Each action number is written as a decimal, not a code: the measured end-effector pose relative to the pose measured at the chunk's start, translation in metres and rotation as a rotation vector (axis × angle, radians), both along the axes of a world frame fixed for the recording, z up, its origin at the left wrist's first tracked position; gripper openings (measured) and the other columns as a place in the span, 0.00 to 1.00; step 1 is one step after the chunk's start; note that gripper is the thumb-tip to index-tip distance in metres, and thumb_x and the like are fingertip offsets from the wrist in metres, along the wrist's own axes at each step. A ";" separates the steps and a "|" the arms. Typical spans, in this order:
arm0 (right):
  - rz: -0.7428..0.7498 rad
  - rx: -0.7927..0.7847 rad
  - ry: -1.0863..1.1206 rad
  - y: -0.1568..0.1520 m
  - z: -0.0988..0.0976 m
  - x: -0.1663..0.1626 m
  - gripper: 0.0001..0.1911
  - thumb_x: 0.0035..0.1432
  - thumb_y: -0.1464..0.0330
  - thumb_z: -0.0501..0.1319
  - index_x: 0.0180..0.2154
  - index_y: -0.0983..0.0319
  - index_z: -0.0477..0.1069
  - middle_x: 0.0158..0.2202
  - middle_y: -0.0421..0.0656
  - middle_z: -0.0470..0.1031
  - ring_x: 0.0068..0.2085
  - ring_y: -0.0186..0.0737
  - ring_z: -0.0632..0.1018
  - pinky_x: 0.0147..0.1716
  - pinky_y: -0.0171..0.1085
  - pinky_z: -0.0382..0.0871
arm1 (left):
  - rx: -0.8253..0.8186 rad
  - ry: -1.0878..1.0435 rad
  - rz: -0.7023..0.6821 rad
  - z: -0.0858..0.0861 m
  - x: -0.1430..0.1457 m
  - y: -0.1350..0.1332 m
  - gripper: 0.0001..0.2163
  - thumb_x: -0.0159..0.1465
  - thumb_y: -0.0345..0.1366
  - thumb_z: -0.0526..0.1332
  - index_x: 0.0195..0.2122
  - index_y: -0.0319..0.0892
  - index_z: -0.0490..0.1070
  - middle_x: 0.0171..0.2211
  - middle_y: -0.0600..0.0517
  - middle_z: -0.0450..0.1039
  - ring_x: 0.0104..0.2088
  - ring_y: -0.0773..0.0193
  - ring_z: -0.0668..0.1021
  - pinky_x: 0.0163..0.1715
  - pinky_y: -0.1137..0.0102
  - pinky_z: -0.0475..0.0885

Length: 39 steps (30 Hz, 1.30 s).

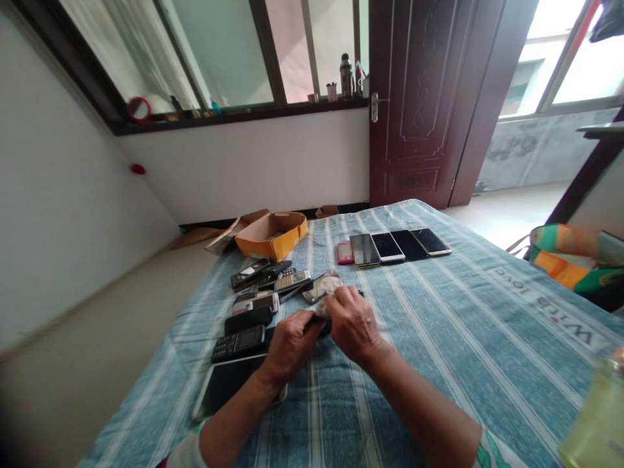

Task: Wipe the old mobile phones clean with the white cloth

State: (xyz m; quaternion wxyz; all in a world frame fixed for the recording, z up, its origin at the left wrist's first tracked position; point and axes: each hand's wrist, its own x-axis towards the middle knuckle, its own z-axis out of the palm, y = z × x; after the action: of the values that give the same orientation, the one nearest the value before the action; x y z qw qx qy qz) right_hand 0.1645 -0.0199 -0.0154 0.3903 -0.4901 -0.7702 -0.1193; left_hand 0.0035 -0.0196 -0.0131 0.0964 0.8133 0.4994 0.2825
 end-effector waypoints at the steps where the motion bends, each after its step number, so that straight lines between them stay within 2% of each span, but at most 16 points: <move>1: 0.042 0.010 -0.034 -0.004 0.001 -0.007 0.10 0.59 0.76 0.54 0.30 0.61 0.71 0.31 0.44 0.69 0.35 0.41 0.67 0.34 0.36 0.61 | 0.007 -0.005 0.002 -0.001 0.000 0.000 0.08 0.63 0.32 0.57 0.25 0.42 0.66 0.25 0.52 0.71 0.27 0.64 0.74 0.29 0.72 0.66; 4: 0.093 0.008 -0.098 -0.010 -0.001 -0.016 0.09 0.60 0.76 0.55 0.29 0.62 0.69 0.32 0.44 0.69 0.36 0.42 0.67 0.35 0.38 0.62 | 0.015 -0.002 0.011 -0.002 0.000 0.001 0.09 0.62 0.30 0.56 0.25 0.42 0.66 0.24 0.52 0.70 0.26 0.64 0.73 0.28 0.72 0.65; 7: 0.083 0.038 -0.148 -0.005 -0.005 -0.008 0.11 0.61 0.75 0.54 0.28 0.62 0.69 0.31 0.45 0.69 0.36 0.42 0.66 0.34 0.38 0.62 | -0.007 -0.015 -0.001 -0.001 0.000 0.001 0.08 0.63 0.30 0.56 0.26 0.41 0.67 0.26 0.51 0.71 0.28 0.64 0.74 0.30 0.72 0.66; 10: 0.017 0.072 -0.146 0.005 -0.008 0.007 0.13 0.62 0.75 0.53 0.26 0.62 0.69 0.30 0.45 0.69 0.36 0.42 0.66 0.34 0.38 0.61 | -0.033 -0.033 -0.006 0.002 0.001 0.000 0.06 0.63 0.30 0.58 0.28 0.41 0.70 0.28 0.51 0.72 0.30 0.63 0.75 0.32 0.71 0.67; 14: -0.105 0.056 -0.084 0.014 -0.009 0.023 0.13 0.60 0.76 0.55 0.24 0.61 0.70 0.28 0.44 0.69 0.35 0.40 0.67 0.32 0.36 0.60 | -0.029 -0.014 0.011 0.005 0.001 -0.003 0.07 0.62 0.31 0.59 0.26 0.41 0.69 0.26 0.53 0.71 0.29 0.64 0.74 0.31 0.71 0.67; 18: -0.176 -0.050 0.035 0.020 -0.012 0.032 0.13 0.56 0.77 0.55 0.24 0.61 0.71 0.29 0.43 0.71 0.34 0.38 0.68 0.32 0.35 0.59 | -0.008 -0.017 0.003 0.005 0.001 -0.004 0.07 0.62 0.31 0.59 0.25 0.42 0.68 0.26 0.54 0.70 0.28 0.65 0.73 0.29 0.72 0.66; 22: -0.191 -0.231 0.191 0.024 -0.010 0.037 0.13 0.57 0.72 0.56 0.23 0.61 0.73 0.29 0.41 0.72 0.31 0.35 0.70 0.31 0.33 0.58 | 0.008 -0.015 -0.004 0.003 0.001 -0.004 0.08 0.62 0.32 0.59 0.25 0.42 0.68 0.25 0.54 0.70 0.28 0.66 0.74 0.29 0.73 0.66; 25: -0.220 -0.385 0.297 0.025 -0.002 0.041 0.13 0.54 0.70 0.56 0.21 0.61 0.73 0.26 0.40 0.71 0.27 0.33 0.68 0.28 0.33 0.56 | 0.016 -0.002 -0.003 0.003 0.001 -0.004 0.08 0.62 0.32 0.59 0.25 0.42 0.67 0.25 0.55 0.69 0.28 0.66 0.74 0.29 0.73 0.66; 30: -0.259 -0.647 0.472 0.023 0.010 0.047 0.10 0.46 0.74 0.55 0.18 0.62 0.71 0.17 0.37 0.66 0.24 0.34 0.68 0.24 0.32 0.53 | 0.026 0.017 0.011 0.001 0.001 -0.005 0.08 0.61 0.31 0.60 0.24 0.42 0.67 0.24 0.54 0.69 0.27 0.66 0.74 0.29 0.73 0.66; 35: -0.253 -0.658 0.483 0.023 0.006 0.048 0.11 0.43 0.73 0.54 0.14 0.62 0.67 0.13 0.36 0.60 0.21 0.32 0.65 0.21 0.32 0.51 | 0.049 0.029 0.021 -0.001 0.001 -0.004 0.08 0.61 0.32 0.60 0.25 0.42 0.67 0.25 0.54 0.69 0.28 0.65 0.74 0.30 0.72 0.67; 39: -0.279 -0.619 0.494 0.025 0.002 0.051 0.10 0.43 0.73 0.54 0.13 0.61 0.66 0.13 0.36 0.61 0.22 0.33 0.65 0.23 0.33 0.52 | 0.037 0.023 0.020 0.000 0.001 -0.005 0.08 0.61 0.31 0.60 0.25 0.42 0.67 0.25 0.54 0.69 0.27 0.65 0.74 0.29 0.72 0.66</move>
State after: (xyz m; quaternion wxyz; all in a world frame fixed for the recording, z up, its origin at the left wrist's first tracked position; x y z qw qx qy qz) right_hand 0.2155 0.0052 -0.0132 0.3776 -0.6976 -0.5794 0.1873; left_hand 0.0044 -0.0244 -0.0131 0.0726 0.8130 0.5034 0.2833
